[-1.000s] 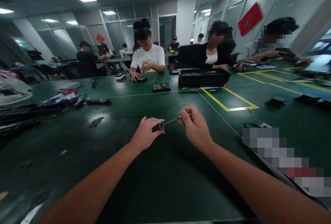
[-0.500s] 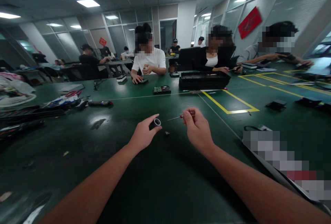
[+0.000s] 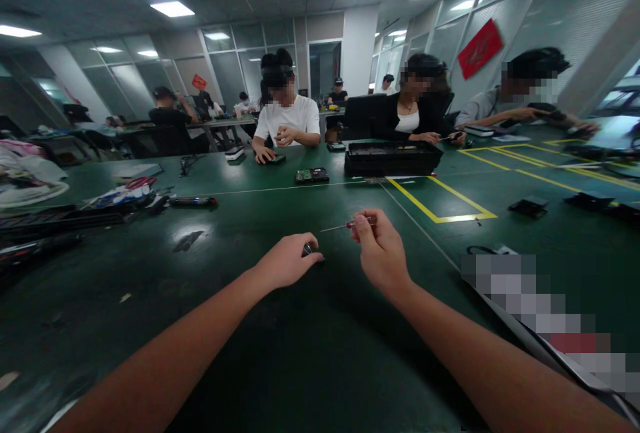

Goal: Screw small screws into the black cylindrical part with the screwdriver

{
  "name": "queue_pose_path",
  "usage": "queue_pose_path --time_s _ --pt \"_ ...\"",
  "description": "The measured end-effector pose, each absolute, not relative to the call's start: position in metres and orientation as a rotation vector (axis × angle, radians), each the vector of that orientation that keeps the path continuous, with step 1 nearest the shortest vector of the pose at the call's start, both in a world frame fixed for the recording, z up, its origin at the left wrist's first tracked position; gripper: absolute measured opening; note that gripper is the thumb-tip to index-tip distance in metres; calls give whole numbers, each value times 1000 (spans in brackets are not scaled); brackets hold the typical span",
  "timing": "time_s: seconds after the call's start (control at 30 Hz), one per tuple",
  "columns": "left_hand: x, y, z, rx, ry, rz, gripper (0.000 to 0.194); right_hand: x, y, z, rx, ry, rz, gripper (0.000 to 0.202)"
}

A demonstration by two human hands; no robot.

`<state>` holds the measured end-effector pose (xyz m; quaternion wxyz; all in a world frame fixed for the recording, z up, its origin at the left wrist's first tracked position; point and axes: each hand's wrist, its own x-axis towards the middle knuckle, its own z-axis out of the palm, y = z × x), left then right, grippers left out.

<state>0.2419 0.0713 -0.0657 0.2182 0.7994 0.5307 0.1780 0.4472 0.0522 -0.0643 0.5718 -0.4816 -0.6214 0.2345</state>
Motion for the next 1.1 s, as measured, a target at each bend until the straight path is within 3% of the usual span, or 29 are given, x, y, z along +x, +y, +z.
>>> queue_pose_path --time_s 0.1,0.2,0.33,0.47,0.63,0.8,0.93,1.1 --pt "249 76 -80 2363 1472 322 35 447 53 -65 -1127 -1454 559 21" --pt "253 79 -86 2477 1454 246 29 447 54 -66 -1129 -1461 565 22" --pt "251 82 -83 2460 1390 335 21 447 54 -67 -1117 -1477 591 23" --pt "233 89 -76 2039 1410 487 25 448 54 -67 -1113 -1485 614 24" --pt "181 93 -64 1446 1416 802 31 449 55 -66 -1110 -1479 623 24" --pt "106 81 -47 881 1346 1195 18 449 57 -67 -1131 -1506 622 24" --pt "44 63 -36 625 1399 1423 22 449 60 -70 -1143 -1530 613 24" --pt "-23 38 -27 448 1591 1753 12 449 64 -73 -1138 -1523 609 26"
